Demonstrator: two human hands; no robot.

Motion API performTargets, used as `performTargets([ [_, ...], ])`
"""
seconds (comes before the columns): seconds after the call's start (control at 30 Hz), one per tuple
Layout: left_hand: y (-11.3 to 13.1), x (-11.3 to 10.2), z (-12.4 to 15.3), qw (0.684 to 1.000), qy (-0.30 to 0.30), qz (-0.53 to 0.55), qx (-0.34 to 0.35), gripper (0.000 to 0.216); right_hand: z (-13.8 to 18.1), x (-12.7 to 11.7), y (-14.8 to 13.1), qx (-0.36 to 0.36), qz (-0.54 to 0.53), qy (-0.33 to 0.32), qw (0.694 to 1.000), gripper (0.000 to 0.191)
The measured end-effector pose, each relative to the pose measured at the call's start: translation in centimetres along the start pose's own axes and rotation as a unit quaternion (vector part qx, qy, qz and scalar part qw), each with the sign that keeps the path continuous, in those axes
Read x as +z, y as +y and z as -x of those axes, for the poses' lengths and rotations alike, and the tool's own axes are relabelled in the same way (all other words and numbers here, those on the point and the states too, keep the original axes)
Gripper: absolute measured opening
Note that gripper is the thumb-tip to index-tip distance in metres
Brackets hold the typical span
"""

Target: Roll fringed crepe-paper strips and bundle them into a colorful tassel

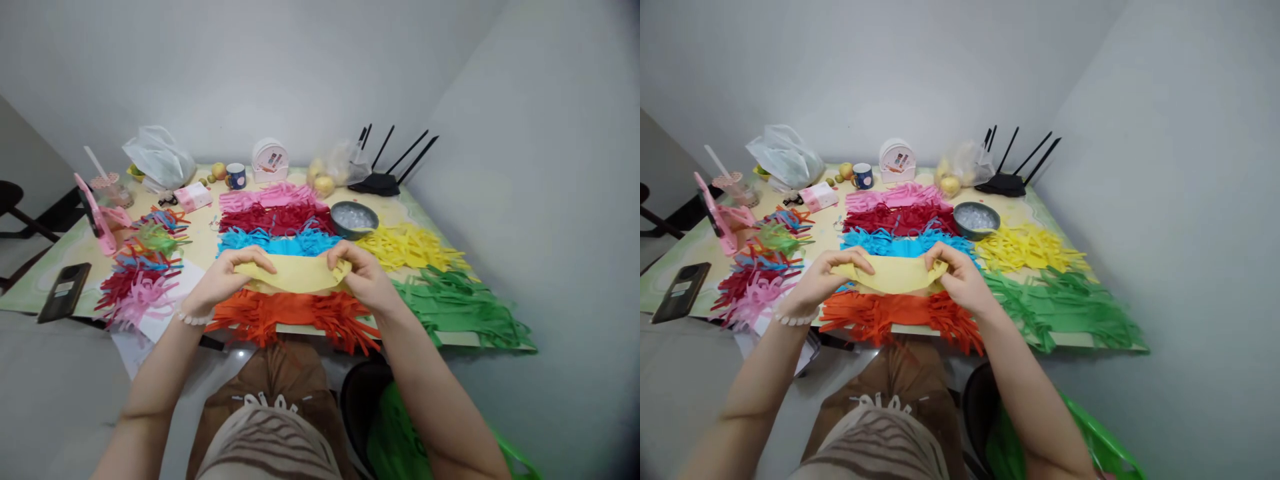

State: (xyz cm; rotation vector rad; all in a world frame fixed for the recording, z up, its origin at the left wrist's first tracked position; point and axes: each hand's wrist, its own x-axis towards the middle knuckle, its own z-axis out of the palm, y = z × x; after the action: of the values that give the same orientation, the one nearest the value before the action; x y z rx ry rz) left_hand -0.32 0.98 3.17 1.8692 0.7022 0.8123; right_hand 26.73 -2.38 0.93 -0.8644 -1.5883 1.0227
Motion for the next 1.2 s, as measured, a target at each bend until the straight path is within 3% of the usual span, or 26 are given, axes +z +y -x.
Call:
performTargets([
  [0.1,1.2,-0.7,0.0,0.997,-0.058,-0.056,0.012,0.024,-0.5,-0.5,0.0,-0.025,0.047,-0.021,0.998,0.014],
  [0.2,1.7,-1.0,-0.1,0.992,0.008,-0.123,0.029,0.021,-0.8,-2.5,-0.7,-0.036,0.174,-0.056,0.983,0.012],
  [0.27,1.8,-1.0,-0.1,0.979,0.042,-0.193,0.052,0.019,-0.6,-4.2,-2.1,-0.023,0.292,-0.087,0.952,0.012],
  [0.33,1.9,-1.0,0.0,0.958,0.035,-0.272,0.077,0.017,-0.2,-5.1,-4.1,-0.023,0.388,-0.082,0.918,0.020],
  [0.47,2.4,-0.5,0.4,0.913,0.016,-0.391,0.118,0.020,-0.3,-2.2,-6.7,-0.124,0.382,0.008,0.916,0.027],
  [0.53,2.6,-0.2,0.8,0.902,0.011,-0.409,0.135,0.021,-1.2,0.3,-6.0,-0.152,0.361,-0.052,0.919,0.034],
  [0.6,2.7,0.0,1.3,0.905,0.013,-0.404,0.137,0.021,-2.4,2.1,-4.4,-0.119,0.374,-0.119,0.912,0.027],
  [0.7,2.7,-0.2,1.9,0.922,0.037,-0.373,0.093,0.023,-3.7,2.6,-2.7,-0.037,0.419,-0.162,0.893,0.003],
  [0.8,2.5,-0.8,1.4,0.940,0.033,-0.340,0.021,0.041,-4.1,2.0,-3.2,-0.013,0.446,-0.183,0.876,0.012],
  [0.87,2.5,-1.3,0.5,0.949,-0.012,-0.314,-0.025,0.036,-4.3,1.8,-4.3,-0.011,0.444,-0.209,0.871,0.014],
  [1.0,2.7,-2.2,-1.7,0.963,-0.107,-0.233,-0.086,0.038,-5.1,1.1,-6.1,0.016,0.389,-0.245,0.888,0.018],
  [1.2,3.2,-2.5,-2.3,0.972,-0.133,-0.153,-0.119,0.042,-5.3,-0.1,-5.9,0.049,0.308,-0.236,0.920,0.031],
])
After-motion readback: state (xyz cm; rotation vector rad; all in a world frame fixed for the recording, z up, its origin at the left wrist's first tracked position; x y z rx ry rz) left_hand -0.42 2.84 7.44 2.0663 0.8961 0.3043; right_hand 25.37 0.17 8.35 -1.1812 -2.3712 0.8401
